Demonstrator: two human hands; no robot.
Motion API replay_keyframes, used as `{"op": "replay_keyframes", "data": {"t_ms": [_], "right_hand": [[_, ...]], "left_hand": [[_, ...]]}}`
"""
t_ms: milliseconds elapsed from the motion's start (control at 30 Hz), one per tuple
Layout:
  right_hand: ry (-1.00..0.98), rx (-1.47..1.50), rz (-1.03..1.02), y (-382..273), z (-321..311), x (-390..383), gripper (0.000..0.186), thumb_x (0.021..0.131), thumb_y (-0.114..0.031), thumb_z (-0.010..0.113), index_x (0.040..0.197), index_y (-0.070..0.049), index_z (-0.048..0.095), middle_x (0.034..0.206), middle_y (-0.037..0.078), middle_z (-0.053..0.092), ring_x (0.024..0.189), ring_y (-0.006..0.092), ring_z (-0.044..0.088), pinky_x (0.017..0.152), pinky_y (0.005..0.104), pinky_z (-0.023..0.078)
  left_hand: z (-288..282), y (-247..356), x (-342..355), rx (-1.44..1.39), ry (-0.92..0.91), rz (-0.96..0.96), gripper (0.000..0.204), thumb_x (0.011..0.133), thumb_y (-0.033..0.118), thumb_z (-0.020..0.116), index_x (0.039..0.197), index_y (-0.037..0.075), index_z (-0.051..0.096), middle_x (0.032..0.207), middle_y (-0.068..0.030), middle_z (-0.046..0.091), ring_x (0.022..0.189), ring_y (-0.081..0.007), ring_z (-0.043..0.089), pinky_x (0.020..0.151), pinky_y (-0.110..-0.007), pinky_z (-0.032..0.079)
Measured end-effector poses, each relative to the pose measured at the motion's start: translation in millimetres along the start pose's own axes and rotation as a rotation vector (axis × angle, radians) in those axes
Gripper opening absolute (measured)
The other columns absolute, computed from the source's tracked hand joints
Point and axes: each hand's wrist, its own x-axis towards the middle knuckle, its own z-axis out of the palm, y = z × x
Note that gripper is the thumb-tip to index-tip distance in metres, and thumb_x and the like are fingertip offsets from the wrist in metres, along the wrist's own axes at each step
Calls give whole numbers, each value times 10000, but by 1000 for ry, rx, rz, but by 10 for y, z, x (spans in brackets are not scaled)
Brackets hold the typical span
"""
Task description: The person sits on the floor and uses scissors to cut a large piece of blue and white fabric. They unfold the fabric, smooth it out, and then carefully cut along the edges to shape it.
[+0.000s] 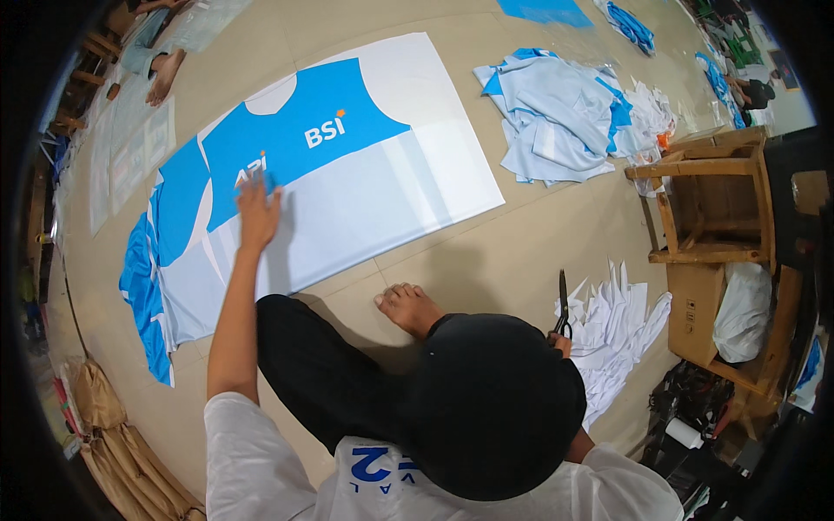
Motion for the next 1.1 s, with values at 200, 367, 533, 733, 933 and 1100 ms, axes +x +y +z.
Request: {"op": "replay_keyframes", "data": {"t_ms": [200,367,533,733,933,1100], "right_hand": [[79,-38,10,347,65,-66,282,958,-80,681,1203,27,589,1179,238,567,1151,453,582,1021,502,472],[126,-26,88,581,80,162,301,914,-46,694,1182,35,584,1166,236,568,1155,459,576,1027,509,466],[99,-157,44,684,81,241,352,855,-27,737,1163,34,579,1134,234,595,1134,443,607,998,491,487],[-75,-157,222,525,-164,515,373,801,13,751,1137,9,589,982,191,696,887,351,714,799,441,560],[-403,283,510,503,-598,921,296,889,-43,767,1141,-16,615,920,60,726,853,221,712,792,377,583],[-480,931,955,243,-740,1077,172,989,-135,753,1086,-37,650,878,37,680,789,178,661,744,337,560]], "left_hand": [[374,2097,-117,-70,-88,14,789,1095,533,522,1707,83,309,1777,-258,201,1636,-506,150,1304,-667,140],[359,2865,-414,-109,-101,16,799,1100,517,467,1723,68,247,1791,-245,152,1650,-496,74,1314,-664,55],[424,2966,-530,-82,-133,-12,805,1096,515,468,1722,62,243,1788,-239,172,1648,-494,86,1309,-672,59],[488,3013,-565,-43,-120,-30,795,1093,506,475,1717,63,262,1782,-233,197,1645,-488,113,1303,-679,72],[507,3034,-550,25,-132,-43,781,1098,526,438,1722,90,265,1790,-197,203,1652,-457,121,1314,-660,79],[474,3038,-548,11,-139,-43,783,1097,507,452,1724,84,250,1782,-214,211,1646,-469,129,1310,-662,96]]}}
